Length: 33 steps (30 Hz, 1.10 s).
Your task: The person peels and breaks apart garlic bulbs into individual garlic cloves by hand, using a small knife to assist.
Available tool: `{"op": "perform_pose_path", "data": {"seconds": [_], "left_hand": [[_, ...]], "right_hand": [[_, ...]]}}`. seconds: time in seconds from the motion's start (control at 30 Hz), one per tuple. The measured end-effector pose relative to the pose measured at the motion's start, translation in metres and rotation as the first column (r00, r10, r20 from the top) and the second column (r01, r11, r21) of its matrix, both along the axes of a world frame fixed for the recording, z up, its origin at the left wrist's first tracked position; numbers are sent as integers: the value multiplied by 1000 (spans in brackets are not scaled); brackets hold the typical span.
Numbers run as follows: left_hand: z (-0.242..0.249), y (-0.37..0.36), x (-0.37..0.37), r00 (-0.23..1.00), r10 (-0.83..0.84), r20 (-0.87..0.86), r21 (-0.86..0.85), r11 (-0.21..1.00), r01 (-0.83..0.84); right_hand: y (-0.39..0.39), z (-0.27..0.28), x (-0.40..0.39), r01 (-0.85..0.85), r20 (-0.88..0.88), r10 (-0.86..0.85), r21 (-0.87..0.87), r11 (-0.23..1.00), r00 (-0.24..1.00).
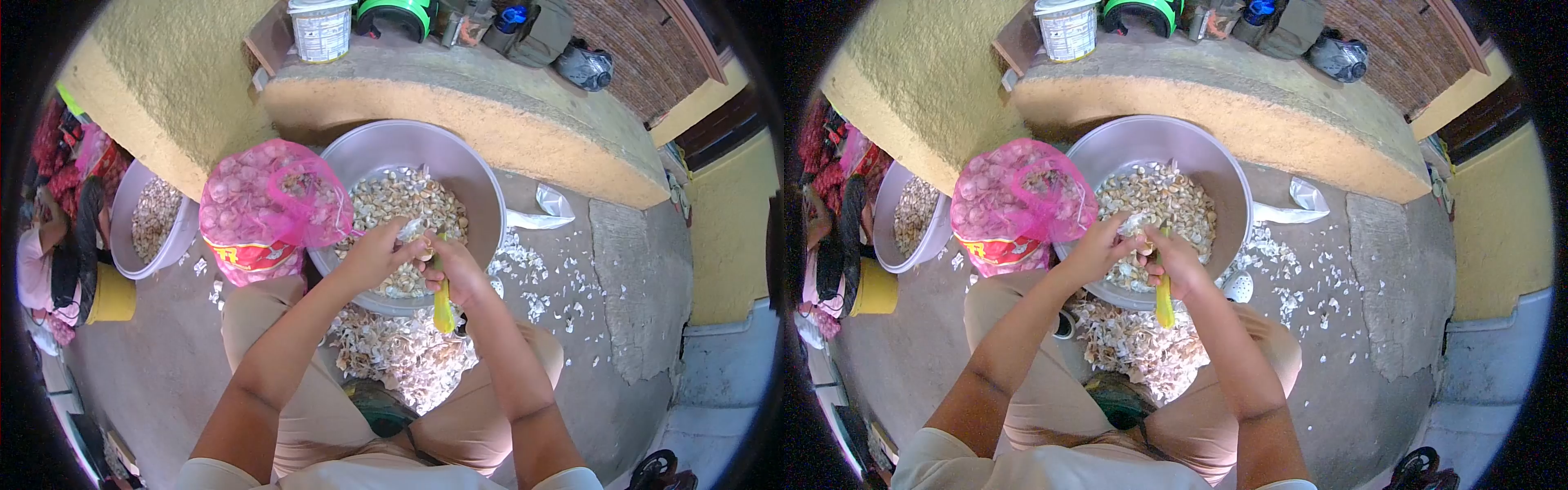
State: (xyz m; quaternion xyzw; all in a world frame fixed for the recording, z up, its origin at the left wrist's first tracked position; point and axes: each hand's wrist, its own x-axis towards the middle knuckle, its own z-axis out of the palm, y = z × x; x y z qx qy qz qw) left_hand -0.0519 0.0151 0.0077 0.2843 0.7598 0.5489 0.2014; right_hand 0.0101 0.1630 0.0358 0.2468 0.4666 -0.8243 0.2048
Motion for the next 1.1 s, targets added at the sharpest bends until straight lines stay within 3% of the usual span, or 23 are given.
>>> {"op": "perform_pose_path", "data": {"seconds": [0.1,0.2,0.3,0.4,0.47,0.6,0.67,0.7,0.8,0.9,1.1], "left_hand": [[11,1,3,989,90,-115,-48,994,-96],[4,2,2,977,209,-45,-40,977,-211],[-7,7,4,965,256,-49,78,965,-252],[0,1,-4,887,67,456,-28,998,-61],[3,1,-3,900,76,428,-38,997,-67],[-3,4,-2,949,167,267,-71,986,-153],[-11,5,-1,975,219,34,-65,974,-216],[-10,5,-1,967,241,-85,-55,968,-246],[-1,7,5,957,270,105,-3,963,-271],[3,4,3,931,143,335,65,983,-174],[11,2,4,978,124,167,29,991,-130]], "right_hand": [[0,1,-1,-14,-3,14,53,999,1000],[-2,2,-1,-32,-11,33,102,994,999],[-7,2,0,-33,-10,35,171,985,999],[-8,6,1,-43,-6,46,243,969,999],[-7,6,1,-45,-5,48,258,965,999],[-12,5,3,26,-176,69,486,874,982],[-11,0,2,118,-295,101,641,758,950],[-12,1,2,88,-279,107,604,792,954],[-15,1,3,52,-274,98,493,869,957],[-16,-6,2,119,-319,23,418,900,948],[-18,-1,2,100,-306,6,330,939,952]]}}
